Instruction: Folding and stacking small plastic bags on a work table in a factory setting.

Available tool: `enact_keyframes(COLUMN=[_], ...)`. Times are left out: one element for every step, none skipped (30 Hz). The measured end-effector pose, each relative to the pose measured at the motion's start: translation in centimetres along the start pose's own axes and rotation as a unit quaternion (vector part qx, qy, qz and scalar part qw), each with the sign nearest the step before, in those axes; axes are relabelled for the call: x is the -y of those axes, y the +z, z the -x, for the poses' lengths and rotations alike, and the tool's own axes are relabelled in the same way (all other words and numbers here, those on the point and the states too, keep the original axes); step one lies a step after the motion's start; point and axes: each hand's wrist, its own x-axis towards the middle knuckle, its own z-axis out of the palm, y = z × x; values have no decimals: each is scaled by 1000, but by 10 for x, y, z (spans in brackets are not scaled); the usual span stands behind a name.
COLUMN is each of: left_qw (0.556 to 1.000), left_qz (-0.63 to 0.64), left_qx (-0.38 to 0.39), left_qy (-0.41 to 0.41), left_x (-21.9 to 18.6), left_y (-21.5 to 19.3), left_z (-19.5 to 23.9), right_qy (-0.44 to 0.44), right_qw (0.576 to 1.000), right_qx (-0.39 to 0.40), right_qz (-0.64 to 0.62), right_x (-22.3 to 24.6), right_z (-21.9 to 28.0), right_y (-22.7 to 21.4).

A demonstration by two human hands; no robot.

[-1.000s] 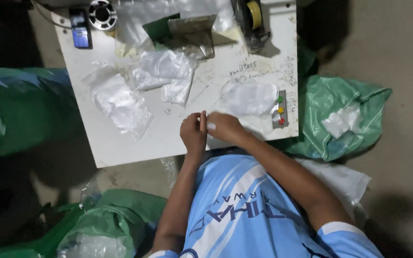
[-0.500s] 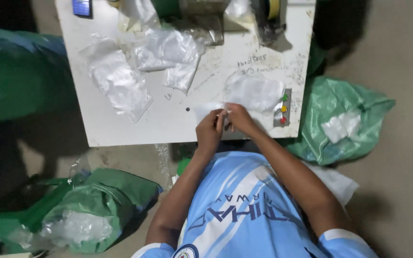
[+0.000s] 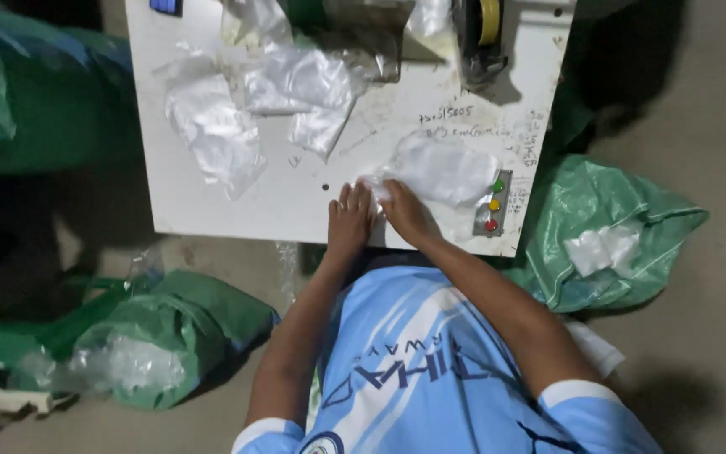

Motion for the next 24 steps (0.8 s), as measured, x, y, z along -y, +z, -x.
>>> enact_keyframes(left_qw=[1000, 998, 995, 995, 994, 992, 991, 992, 992, 991, 992, 992, 994, 995, 994, 994, 995, 992, 992, 994, 994, 993, 993, 992], left_qz=[-6, -5, -2, -6, 19, 43, 41, 31, 19, 15, 17, 18, 22, 25, 29, 33, 77, 119, 118, 90, 67, 72, 88, 104], left_qx=[-7, -56, -97, -95, -106, -117, -127, -123, -119, -130, -124, -119, -108, -87, -72, -68, -16, 36, 34, 43, 67, 81, 74, 67], left_qy=[0, -11, -17, -12, -1, 9, 5, -10, -26, -31, -3, 26, 24, 45, 73, 77, 57, 36, 36, 43, 46, 40, 13, -15], left_x=[7, 15, 22, 28, 26, 27, 29, 33, 39, 42, 39, 37, 39, 40, 42, 36, 40, 43, 47, 52, 48, 43, 43, 42], left_y=[12, 23, 32, 21, 13, 5, 14, 21, 28, 24, 23, 22, 24, 25, 27, 26, 23, 20, 24, 30, 36, 29, 23, 16], left_z=[-4, -9, -11, -23, -24, -25, -22, -19, -20, -31, -25, -18, -14, -9, -15, 1, -1, -2, -7, -12, 6, 14, 7, 0], right_qy=[-8, -36, -57, -56, -177, -291, -299, -370, -439, -449, -371, -290, -285, -279, -269, -262, -265, -268, -269, -286, -297, -293, -284, -275], right_qw=[1000, 999, 998, 998, 967, 887, 882, 869, 847, 841, 886, 922, 924, 925, 922, 924, 924, 923, 923, 919, 919, 923, 928, 934], right_qx=[-5, 9, 23, 20, -77, -170, -173, -120, -67, -71, -16, 39, 47, -9, -72, -71, -76, -82, -83, -59, -22, -9, -8, -8], right_qz=[-1, 8, 15, 10, 168, 316, 320, 307, 292, 295, 276, 254, 248, 257, 270, 269, 266, 263, 263, 263, 257, 250, 240, 230], right_x=[14, 28, 42, 33, 21, 10, -5, -20, -34, -14, 4, 21, 5, -12, -31, -38, -43, -47, -49, -52, -57, -48, -39, -30], right_z=[7, 14, 26, 19, 21, 24, 32, 40, 43, 27, 33, 36, 28, 20, 7, 18, 12, 5, -6, -18, -9, 1, -3, -5], right_y=[-8, -17, -25, -20, -12, -4, 3, 8, 14, -5, -14, -24, -14, -4, 2, 10, 12, 15, 16, 19, 30, 27, 19, 10])
